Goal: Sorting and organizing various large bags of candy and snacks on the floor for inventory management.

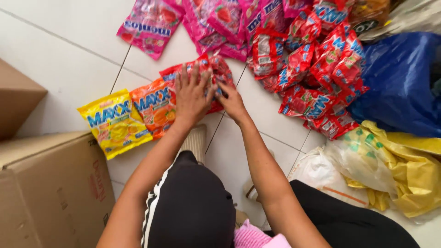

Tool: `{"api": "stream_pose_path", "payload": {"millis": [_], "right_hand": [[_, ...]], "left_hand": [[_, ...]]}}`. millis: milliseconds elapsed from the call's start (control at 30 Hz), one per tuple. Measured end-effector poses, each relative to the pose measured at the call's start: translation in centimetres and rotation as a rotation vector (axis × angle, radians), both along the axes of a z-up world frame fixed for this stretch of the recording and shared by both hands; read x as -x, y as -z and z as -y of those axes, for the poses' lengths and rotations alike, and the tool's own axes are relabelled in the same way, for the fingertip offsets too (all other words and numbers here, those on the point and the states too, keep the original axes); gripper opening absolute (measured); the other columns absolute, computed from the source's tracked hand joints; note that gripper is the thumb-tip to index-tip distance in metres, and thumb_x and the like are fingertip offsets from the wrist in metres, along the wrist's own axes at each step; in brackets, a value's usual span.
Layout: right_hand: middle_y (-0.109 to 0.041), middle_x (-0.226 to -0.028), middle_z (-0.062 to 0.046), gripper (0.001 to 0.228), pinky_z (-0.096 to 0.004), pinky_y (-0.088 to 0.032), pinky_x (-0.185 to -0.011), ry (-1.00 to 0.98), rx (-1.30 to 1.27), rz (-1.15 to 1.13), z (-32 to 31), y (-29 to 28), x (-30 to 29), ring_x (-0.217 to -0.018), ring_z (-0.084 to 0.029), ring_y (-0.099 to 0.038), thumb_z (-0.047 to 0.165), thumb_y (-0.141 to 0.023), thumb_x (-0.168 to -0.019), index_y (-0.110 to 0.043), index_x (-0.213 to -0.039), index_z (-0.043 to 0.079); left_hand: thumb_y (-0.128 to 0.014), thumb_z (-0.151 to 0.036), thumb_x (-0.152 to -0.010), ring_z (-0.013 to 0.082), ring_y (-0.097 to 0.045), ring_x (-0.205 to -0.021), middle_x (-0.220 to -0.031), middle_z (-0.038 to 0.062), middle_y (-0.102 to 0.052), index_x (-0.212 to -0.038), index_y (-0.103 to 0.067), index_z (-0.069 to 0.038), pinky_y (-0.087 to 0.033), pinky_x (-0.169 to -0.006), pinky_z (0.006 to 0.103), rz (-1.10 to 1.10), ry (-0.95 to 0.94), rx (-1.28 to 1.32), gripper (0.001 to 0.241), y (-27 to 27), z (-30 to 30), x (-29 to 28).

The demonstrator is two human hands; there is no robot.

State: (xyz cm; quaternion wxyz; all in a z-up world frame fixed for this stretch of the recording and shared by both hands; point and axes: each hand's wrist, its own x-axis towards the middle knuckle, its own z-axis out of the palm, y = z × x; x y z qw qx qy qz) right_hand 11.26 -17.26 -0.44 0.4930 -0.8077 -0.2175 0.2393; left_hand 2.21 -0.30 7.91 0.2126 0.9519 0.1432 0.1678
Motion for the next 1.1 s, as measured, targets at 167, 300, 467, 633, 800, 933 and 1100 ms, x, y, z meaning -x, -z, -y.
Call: {"api": "stream_pose_path", "payload": {"millis": [167,300,467,633,800,933,1100], "right_hand": [[-0.068,-0.128,-0.013,0.049,-0.037,-0.052,-0.099,0.284,0.181,-0.157,7.8,3.1,-2.4,-0.113,-0.026,-0.064,0.023,-0.075,-0.092,-0.066,-0.138,0.009],[-0.057,-0.143,-0.016,0.072,-0.051,-0.043,-0.101,0.213,0.73,0.739,11.3,0.4,-5.9,-0.124,-0.041,-0.051,0.015,-0.083,-0.073,-0.055,-0.139,0.006],[-0.06,-0.139,-0.015,0.06,-0.055,-0.044,-0.094,0.128,0.953,0.674,10.7,0.4,-7.6,-0.122,-0.038,-0.053,0.018,-0.083,-0.079,-0.058,-0.132,0.007],[-0.069,-0.121,-0.01,0.049,-0.052,-0.044,-0.102,0.131,1.008,0.563,8.9,-4.8,-8.8,-0.123,-0.033,-0.056,0.026,-0.084,-0.078,-0.061,-0.118,0.009],[-0.067,-0.115,-0.021,0.059,-0.049,-0.051,-0.09,0.071,0.893,0.144,10.9,-10.5,-9.2,-0.107,-0.039,-0.065,0.043,-0.083,-0.077,-0.061,-0.114,0.003],[-0.071,-0.114,-0.018,0.059,-0.05,-0.053,-0.088,-0.131,1.017,0.099,7.3,-16.8,-9.9,-0.107,-0.038,-0.067,0.042,-0.084,-0.071,-0.065,-0.117,0.009],[-0.072,-0.111,-0.019,0.052,-0.051,-0.053,-0.089,-0.343,0.893,0.301,2.7,-10.4,-12.3,-0.104,-0.038,-0.068,0.021,-0.076,-0.075,-0.066,-0.126,0.013]], "left_hand": [[-0.059,-0.053,-0.103,0.0426,-0.024,-0.154,-0.167,0.015,-0.033,-0.152,-0.054,-0.023,-0.014,-0.125,0.0585,-0.097,0.05,0.06,0.058,2.2,0.4,0.0],[-0.058,-0.053,-0.103,0.0401,-0.023,-0.155,-0.168,0.014,-0.032,-0.155,-0.052,-0.025,-0.014,-0.127,0.0572,-0.075,0.033,0.05,0.059,2.1,-0.2,-0.2],[-0.057,-0.053,-0.103,0.0398,-0.022,-0.155,-0.168,0.012,-0.031,-0.156,-0.051,-0.026,-0.013,-0.127,0.0563,-0.098,0.027,0.037,0.059,2.0,-0.1,0.3],[-0.057,-0.053,-0.104,0.038,-0.022,-0.156,-0.168,0.012,-0.031,-0.156,-0.051,-0.027,-0.011,-0.128,0.0551,-0.095,0.03,0.042,0.058,2.0,-0.1,0.1],[-0.057,-0.053,-0.104,0.0381,-0.022,-0.156,-0.168,0.011,-0.03,-0.155,-0.051,-0.027,-0.012,-0.127,0.0548,-0.094,0.029,0.039,0.058,2.2,0.0,0.4],[-0.057,-0.053,-0.103,0.0388,-0.022,-0.155,-0.168,0.012,-0.031,-0.155,-0.051,-0.027,-0.012,-0.127,0.055,-0.112,0.05,0.073,0.059,2.0,0.3,0.5],[-0.058,-0.053,-0.102,0.0397,-0.024,-0.154,-0.167,0.011,-0.033,-0.154,-0.052,-0.026,-0.012,-0.126,0.0549,-0.107,0.02,0.049,0.058,1.7,0.0,0.3]]}}
